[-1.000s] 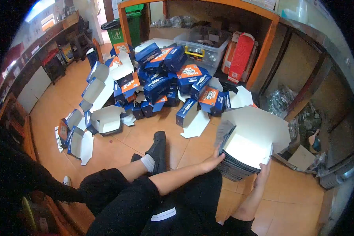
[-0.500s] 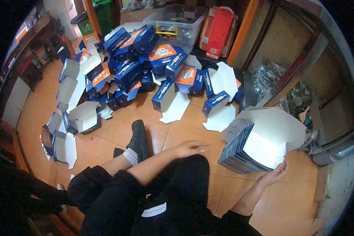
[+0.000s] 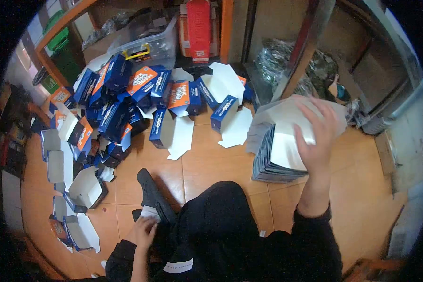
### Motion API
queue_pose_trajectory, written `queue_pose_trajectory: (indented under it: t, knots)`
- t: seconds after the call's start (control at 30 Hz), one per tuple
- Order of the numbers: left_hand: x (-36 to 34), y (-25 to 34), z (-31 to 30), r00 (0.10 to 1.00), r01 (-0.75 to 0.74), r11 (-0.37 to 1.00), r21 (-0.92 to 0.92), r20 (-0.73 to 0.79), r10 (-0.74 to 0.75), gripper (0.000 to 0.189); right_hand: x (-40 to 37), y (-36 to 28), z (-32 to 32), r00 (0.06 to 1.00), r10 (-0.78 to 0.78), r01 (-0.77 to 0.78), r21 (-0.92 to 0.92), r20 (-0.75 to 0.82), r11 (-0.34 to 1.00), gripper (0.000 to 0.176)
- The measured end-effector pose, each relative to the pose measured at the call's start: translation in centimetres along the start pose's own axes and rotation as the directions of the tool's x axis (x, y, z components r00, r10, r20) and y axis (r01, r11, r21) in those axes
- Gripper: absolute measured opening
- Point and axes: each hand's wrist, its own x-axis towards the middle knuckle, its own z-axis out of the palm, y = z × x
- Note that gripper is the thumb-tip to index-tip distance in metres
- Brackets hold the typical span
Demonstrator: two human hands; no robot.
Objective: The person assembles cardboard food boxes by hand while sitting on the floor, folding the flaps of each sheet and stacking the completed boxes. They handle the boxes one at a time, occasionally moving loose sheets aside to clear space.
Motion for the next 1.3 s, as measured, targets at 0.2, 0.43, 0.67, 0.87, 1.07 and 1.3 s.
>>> queue_pose_trajectory:
  t: [0.2,0.43,0.67,0.87,1.07,1.3]
  knots:
    - [13.1,13.9,2.4,0.915,-0.34,0.824,-0.454,0.042,0.4,0.018,3.6,2.8,2.8,0.863,-0.419,0.439,-0.01,0.282,0.898,0.02]
    - [20.0,30.5,8.0,0.724,-0.645,0.601,-0.472,-0.125,0.678,0.034,4.1,3.3,1.3,0.707,-0.626,0.597,0.195,0.33,0.778,0.006]
    - [21.4,31.7,10.4,0.779,-0.614,0.732,-0.294,-0.081,0.621,0.024,3.6,2.8,1.9,0.626,-0.558,0.552,0.195,0.545,0.811,0.017]
    - [21.4,30.8,9.5,0.708,-0.703,0.693,-0.159,-0.058,0.704,0.027,6.0,4.5,3.1,0.615,-0.534,0.446,0.303,0.58,0.842,0.015]
    - [22.2,30.1,10.8,0.649,-0.761,0.631,-0.151,-0.212,0.731,0.023,7.0,5.4,3.8,0.601,-0.396,0.277,0.284,0.694,0.918,0.016]
    - [23.2,30.3,10.6,0.674,-0.737,0.651,-0.181,-0.122,0.729,0.033,8.5,6.6,5.2,0.583,-0.399,0.233,0.325,0.708,0.917,0.013]
